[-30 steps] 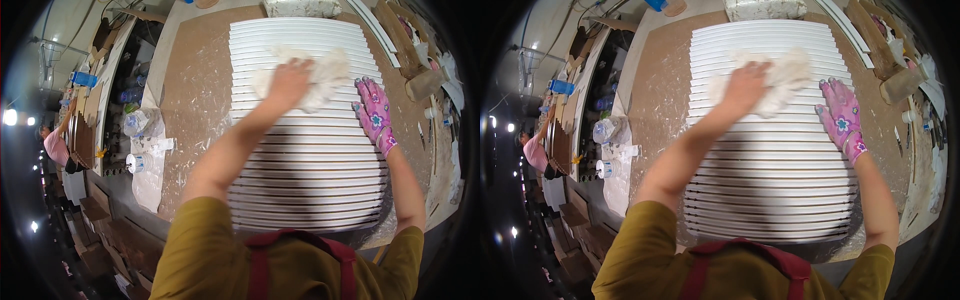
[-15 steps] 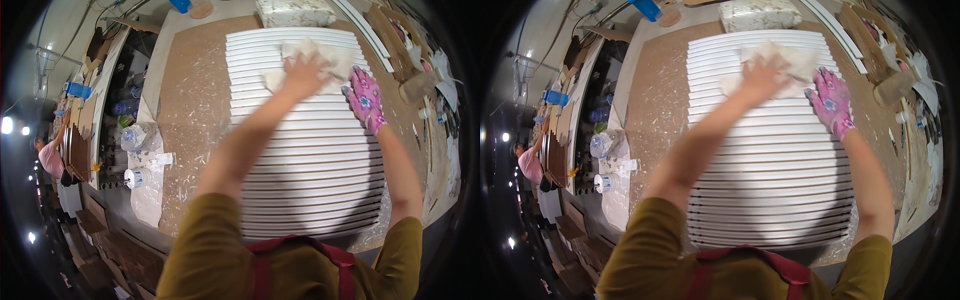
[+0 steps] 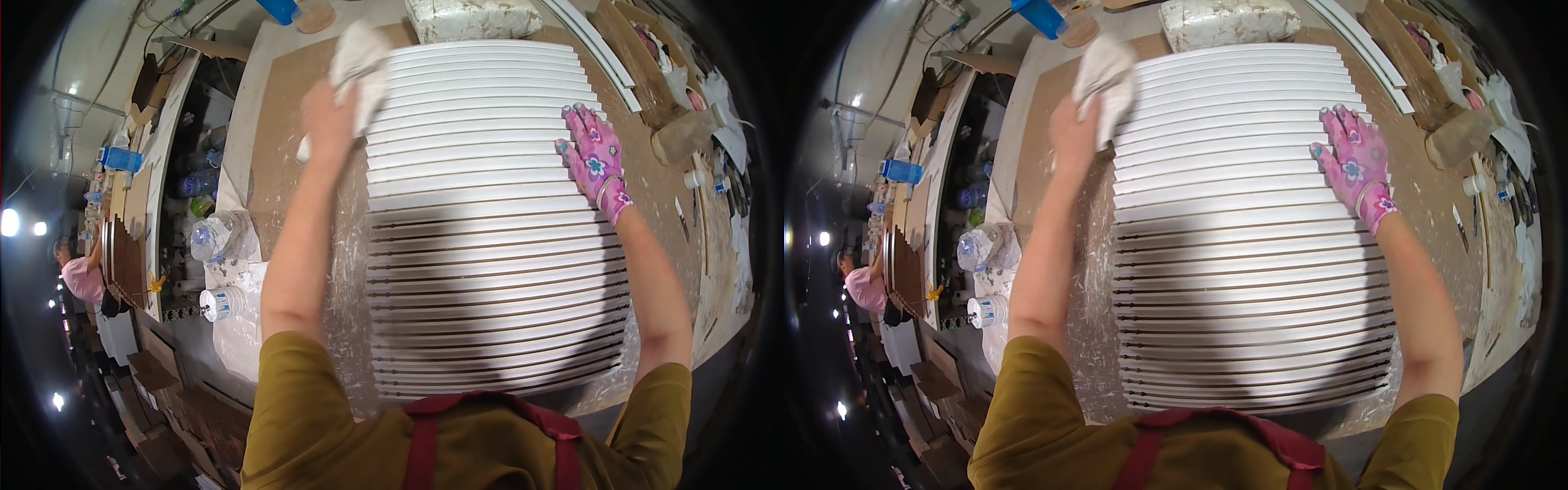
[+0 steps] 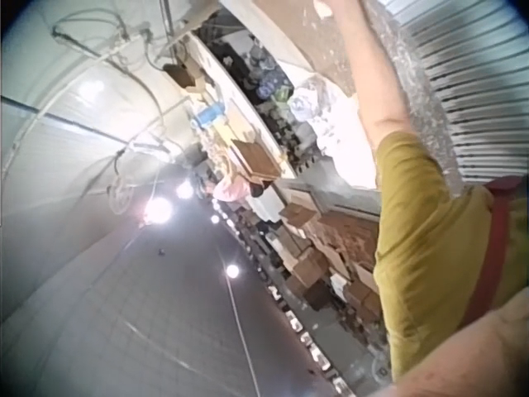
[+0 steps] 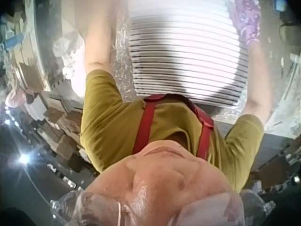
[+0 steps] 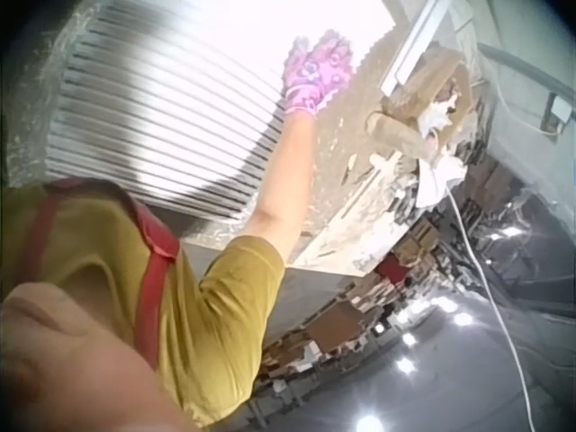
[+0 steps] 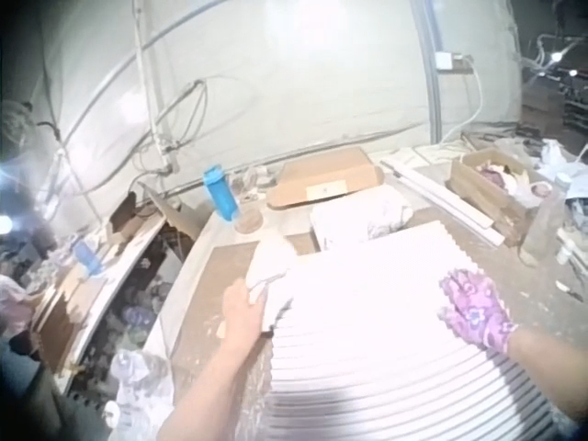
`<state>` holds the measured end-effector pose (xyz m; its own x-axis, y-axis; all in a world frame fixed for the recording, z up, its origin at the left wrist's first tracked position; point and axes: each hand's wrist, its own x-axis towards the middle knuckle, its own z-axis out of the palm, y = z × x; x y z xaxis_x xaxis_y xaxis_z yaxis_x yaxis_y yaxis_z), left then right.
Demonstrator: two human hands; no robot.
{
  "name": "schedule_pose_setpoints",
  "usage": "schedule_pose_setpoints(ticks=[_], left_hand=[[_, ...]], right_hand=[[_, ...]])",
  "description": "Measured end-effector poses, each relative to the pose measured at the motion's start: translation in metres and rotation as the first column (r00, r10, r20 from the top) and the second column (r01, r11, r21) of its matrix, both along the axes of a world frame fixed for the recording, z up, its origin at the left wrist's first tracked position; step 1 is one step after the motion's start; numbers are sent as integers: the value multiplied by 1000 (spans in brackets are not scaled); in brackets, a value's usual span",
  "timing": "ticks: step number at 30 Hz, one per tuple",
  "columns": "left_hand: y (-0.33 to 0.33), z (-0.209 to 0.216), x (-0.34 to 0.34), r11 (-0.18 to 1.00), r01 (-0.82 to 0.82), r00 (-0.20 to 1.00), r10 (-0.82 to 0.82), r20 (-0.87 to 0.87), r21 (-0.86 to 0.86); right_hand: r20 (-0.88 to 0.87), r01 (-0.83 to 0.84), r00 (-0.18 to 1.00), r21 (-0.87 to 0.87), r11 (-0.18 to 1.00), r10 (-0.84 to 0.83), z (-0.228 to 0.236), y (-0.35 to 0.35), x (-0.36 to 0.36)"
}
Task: The person wipes white slats with a cloth, pours liquid onto the cloth from a bottle, and sands the edges of the slats with a block.
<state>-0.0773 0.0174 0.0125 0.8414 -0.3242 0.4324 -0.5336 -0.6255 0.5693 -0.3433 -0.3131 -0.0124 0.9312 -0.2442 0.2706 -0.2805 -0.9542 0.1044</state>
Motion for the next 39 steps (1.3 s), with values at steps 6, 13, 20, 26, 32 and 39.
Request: schedule_pose_setpoints(ticks=[6,13,20,26,32,39], left_hand=[[18,-42,-16,944,132,921,-229,314,301],[-46,20,-1,994,102,906,-104,411,28],[-155,-39,-62,848,425,874,-476,100,316],[59,-72,57,851,94,953,-228,201,516],[-85,10,41,988,153,922,-152,357,28],[-85,-52,63,907,171,969,-226,102,385]], right_hand=[[-26,20,999,68,997,-18,9,3,1],[-62,38,997,60,998,-34,12,6,2],[-16,-22,1000,95,995,23,9,5,1],[-3,6,1000,88,996,-6,11,14,9],[7,16,1000,121,992,-17,4,3,0],[-28,39,999,134,990,-35,13,10,1]])
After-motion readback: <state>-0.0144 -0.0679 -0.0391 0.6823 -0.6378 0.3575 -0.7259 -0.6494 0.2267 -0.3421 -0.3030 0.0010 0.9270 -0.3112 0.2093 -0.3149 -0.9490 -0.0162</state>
